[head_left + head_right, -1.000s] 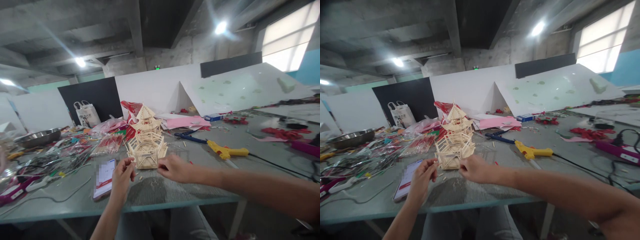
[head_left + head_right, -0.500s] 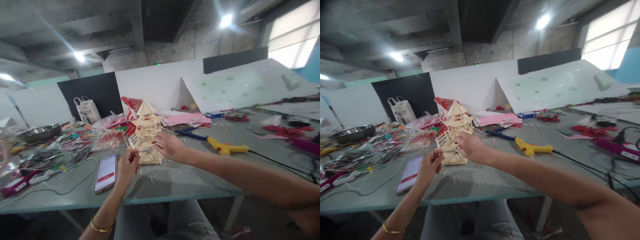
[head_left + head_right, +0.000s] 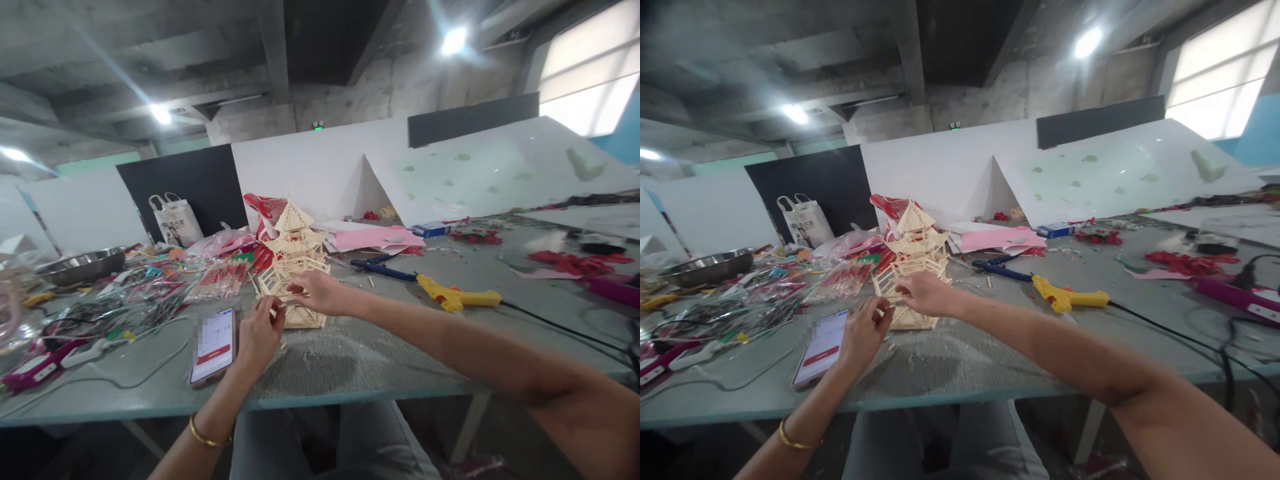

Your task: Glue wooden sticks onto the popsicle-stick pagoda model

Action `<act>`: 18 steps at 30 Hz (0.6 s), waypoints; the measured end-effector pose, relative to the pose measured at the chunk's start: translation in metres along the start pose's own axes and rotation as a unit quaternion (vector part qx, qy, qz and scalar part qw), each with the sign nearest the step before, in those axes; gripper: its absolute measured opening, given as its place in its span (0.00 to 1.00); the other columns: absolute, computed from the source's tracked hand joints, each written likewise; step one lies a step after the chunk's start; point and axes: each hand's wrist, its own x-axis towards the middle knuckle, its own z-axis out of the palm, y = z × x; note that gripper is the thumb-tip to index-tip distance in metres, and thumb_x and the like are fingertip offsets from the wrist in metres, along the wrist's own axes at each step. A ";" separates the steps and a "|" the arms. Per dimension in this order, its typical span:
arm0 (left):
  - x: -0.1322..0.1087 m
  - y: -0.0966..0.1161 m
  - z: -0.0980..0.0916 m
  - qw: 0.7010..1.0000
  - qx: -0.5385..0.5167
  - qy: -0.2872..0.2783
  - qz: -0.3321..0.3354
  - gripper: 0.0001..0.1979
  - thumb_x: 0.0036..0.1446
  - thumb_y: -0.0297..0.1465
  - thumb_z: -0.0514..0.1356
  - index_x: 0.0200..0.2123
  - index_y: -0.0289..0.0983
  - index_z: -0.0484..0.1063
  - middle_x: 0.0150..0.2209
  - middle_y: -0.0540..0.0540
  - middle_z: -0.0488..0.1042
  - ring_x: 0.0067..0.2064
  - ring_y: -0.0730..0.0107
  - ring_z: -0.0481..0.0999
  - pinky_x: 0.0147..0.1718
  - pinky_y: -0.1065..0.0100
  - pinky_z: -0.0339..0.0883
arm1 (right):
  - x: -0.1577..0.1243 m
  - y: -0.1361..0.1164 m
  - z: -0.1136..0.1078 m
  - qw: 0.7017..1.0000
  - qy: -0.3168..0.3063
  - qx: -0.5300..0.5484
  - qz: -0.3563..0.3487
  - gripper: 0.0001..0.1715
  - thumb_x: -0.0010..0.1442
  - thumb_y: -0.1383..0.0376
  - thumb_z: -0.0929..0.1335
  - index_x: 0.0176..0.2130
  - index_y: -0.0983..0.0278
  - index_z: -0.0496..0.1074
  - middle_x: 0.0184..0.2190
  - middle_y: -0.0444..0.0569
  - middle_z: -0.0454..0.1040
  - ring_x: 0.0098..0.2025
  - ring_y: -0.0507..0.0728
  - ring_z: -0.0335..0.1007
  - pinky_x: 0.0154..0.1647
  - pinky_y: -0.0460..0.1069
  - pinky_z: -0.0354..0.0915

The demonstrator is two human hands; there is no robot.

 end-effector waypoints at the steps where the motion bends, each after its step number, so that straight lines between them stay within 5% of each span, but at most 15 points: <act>1: 0.000 0.001 0.000 1.000 -0.003 -0.003 -0.003 0.05 0.55 0.33 0.52 0.31 0.40 0.66 0.30 0.49 0.73 0.27 0.71 0.72 0.31 0.70 0.59 | 0.001 0.001 0.001 1.000 0.000 0.008 0.002 0.09 0.53 0.71 0.65 0.37 0.70 0.71 0.31 0.49 0.74 0.33 0.52 0.66 0.33 0.45 0.56; 18: 0.005 0.013 0.001 0.993 0.116 -0.010 -0.007 0.08 0.56 0.29 0.52 0.35 0.38 0.71 0.33 0.47 0.75 0.31 0.68 0.74 0.26 0.70 0.55 | 0.002 0.005 0.003 0.995 -0.022 0.088 0.047 0.08 0.53 0.71 0.65 0.36 0.69 0.71 0.28 0.45 0.72 0.28 0.50 0.64 0.29 0.43 0.55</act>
